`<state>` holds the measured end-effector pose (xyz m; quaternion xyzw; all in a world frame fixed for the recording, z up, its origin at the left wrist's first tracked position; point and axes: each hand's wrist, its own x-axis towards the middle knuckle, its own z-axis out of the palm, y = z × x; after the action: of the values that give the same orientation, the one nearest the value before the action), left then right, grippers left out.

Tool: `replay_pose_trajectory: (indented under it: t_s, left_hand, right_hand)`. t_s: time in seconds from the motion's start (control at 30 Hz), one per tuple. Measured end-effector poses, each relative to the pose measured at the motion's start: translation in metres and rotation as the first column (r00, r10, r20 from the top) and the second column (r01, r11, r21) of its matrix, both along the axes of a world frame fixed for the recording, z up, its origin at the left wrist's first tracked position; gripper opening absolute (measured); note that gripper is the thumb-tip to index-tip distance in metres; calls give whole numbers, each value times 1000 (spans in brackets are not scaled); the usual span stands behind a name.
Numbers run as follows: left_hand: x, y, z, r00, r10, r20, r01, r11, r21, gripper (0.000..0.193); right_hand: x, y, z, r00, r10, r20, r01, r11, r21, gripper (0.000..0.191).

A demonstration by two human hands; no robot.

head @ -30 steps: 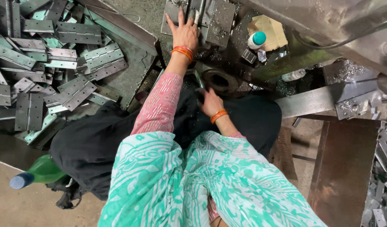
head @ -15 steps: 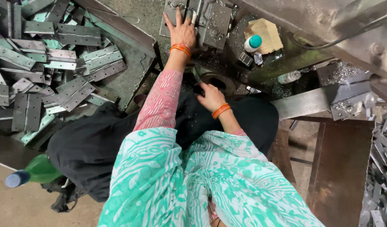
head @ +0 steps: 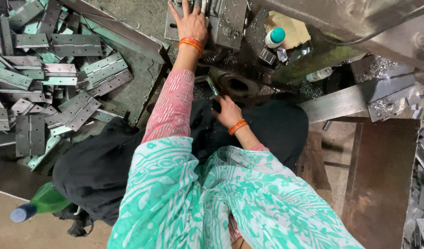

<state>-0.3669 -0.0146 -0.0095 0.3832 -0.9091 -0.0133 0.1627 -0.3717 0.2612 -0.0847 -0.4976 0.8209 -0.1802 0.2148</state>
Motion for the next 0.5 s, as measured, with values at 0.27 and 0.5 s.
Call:
replay_pose_trajectory:
  t_s: [0.27, 0.5]
  left_hand:
    - [-3, -7, 0, 996, 15, 86, -17, 1000, 19, 39]
    - [-2, -6, 0, 999, 10, 31, -8, 999, -50, 36]
  right_hand:
    - [-11, -13, 11, 993, 77, -87, -69, 993, 90, 48]
    - [15, 9, -9, 1000, -7, 15, 9, 986, -164, 46]
